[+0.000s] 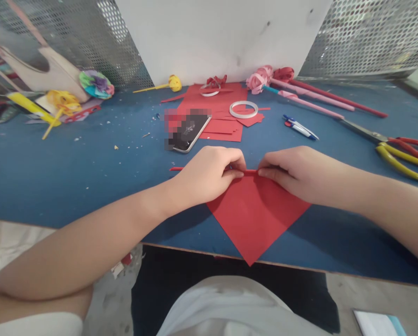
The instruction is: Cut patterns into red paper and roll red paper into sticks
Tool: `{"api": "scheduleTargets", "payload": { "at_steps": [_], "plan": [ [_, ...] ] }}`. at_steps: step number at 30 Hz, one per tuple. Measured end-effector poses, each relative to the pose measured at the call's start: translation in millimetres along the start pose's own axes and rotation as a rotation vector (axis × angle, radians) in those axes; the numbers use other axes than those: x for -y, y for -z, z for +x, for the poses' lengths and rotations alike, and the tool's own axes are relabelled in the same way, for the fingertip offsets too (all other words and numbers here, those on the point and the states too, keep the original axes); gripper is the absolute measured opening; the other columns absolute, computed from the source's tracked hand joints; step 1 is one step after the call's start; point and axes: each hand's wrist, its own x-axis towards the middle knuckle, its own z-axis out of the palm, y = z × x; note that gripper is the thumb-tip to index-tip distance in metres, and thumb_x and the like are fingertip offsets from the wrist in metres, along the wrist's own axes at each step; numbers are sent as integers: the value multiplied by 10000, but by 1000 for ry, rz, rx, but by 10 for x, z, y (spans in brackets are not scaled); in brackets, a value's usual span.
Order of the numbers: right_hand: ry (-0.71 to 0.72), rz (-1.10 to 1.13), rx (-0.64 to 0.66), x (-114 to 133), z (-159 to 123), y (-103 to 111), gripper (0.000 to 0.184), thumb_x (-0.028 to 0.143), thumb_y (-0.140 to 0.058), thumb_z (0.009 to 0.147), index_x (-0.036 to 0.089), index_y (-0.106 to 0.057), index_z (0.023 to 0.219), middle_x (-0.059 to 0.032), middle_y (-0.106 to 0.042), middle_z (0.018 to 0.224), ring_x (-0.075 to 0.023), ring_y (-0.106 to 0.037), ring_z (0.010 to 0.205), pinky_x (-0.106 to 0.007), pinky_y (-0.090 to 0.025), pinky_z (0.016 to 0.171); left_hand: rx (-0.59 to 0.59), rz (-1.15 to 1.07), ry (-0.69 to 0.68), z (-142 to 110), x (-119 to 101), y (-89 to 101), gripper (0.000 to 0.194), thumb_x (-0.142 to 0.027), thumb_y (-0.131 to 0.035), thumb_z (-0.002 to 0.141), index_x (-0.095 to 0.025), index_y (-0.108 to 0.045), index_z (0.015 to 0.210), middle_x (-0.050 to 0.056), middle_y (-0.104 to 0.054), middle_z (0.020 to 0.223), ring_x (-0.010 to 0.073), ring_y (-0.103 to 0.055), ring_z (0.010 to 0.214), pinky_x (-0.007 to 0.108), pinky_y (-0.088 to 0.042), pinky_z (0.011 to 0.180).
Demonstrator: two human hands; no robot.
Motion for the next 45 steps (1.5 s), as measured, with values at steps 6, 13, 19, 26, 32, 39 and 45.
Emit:
{"api": "scheduleTargets", "payload": {
  "at_steps": [6,13,19,26,32,39,45],
  "plan": [
    [7,1,-68,-14,-4,-44,298,373,-467,1032,254,-733,969,-29,-772,840,-231,-688,742,-321,-438,646,41,0,-4,11,-2,13,210,-193,-608,1016,-215,-784,1130,14,-842,1073,203,-781,992,324,-541,900],
    [19,6,-112,-6,-12,-67,252,353,-513,1033,248,-735,976,-34,-788,893,-235,-708,803,-331,-476,702,12,11,1,31,9,3,166,-165,-642,984,-199,-802,1008,11,-835,987,190,-762,916,310,-533,832],
    [95,-85,-90,-9,9,-26,381,343,-386,1069,212,-722,946,-83,-741,842,-253,-674,779,-345,-468,705,-43,15,14,11,18,-14,155,-155,-651,968,-205,-797,962,17,-828,957,190,-746,893,322,-527,815],
    [67,-61,-109,-19,15,-31,319,336,-440,1040,230,-724,942,-63,-752,848,-244,-683,777,-334,-463,696,-35,24,8,13,11,1,141,-143,-664,950,-204,-791,952,14,-813,927,186,-733,867,317,-523,799],
    [57,-35,-177,-4,-16,-72,279,330,-478,1030,243,-727,939,-57,-758,869,-259,-695,826,-351,-480,732,32,6,-1,36,19,54,175,-145,-625,979,-212,-780,1025,-2,-823,979,179,-754,905,303,-528,825],
    [39,-45,-176,27,-36,-76,281,354,-480,1028,251,-706,896,-56,-742,837,-256,-684,788,-348,-469,694,13,-1,15,28,28,28,139,-168,-653,962,-203,-787,951,12,-831,949,193,-759,875,318,-534,809],
    [47,-63,-37,27,-2,-49,361,321,-401,1047,224,-744,994,-82,-762,871,-258,-684,780,-343,-471,692,3,17,53,18,7,10,131,-168,-676,939,-197,-765,848,9,-814,890,190,-732,837,323,-511,773]
  ]
}}
